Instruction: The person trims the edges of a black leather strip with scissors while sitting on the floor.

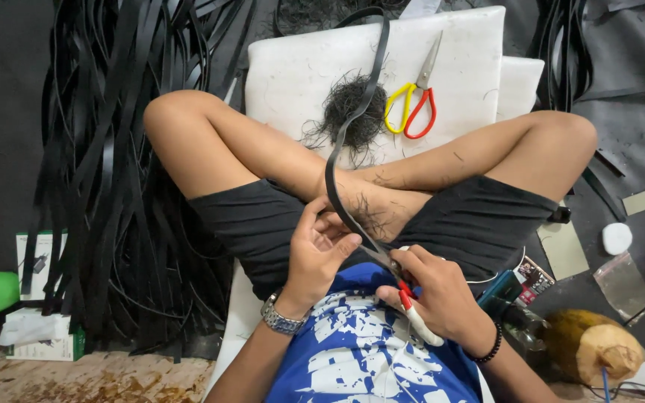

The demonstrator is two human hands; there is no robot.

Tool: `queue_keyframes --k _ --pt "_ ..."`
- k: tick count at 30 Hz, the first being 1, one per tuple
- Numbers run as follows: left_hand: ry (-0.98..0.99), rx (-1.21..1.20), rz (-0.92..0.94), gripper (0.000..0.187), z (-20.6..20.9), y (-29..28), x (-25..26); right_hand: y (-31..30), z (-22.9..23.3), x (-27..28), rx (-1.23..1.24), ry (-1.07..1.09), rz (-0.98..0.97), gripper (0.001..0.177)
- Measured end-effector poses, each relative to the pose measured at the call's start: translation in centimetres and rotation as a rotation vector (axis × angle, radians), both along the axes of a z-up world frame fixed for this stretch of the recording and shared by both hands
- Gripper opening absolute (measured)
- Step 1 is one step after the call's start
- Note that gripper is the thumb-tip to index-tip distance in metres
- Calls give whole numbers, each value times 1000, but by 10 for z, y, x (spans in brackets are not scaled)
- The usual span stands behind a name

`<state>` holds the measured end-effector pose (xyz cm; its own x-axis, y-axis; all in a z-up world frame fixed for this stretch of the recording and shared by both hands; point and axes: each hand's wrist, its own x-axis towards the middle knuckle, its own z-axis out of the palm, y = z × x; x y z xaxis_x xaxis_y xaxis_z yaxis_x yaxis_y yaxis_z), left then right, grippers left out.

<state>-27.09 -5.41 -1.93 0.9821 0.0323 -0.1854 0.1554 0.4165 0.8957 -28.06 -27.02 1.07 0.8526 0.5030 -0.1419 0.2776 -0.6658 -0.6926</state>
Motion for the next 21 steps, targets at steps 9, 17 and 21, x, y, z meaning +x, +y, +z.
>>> queue_keyframes --k 9,17,21 --pt "-8 20 -8 60 7 1 1 0 0 -1 39 -45 5 49" --pt "20 24 -35 60 3 0 -2 -2 -7 -4 22 -12 0 49" --pt "33 29 -37 60 3 0 -1 -2 -8 -6 79 26 0 43"
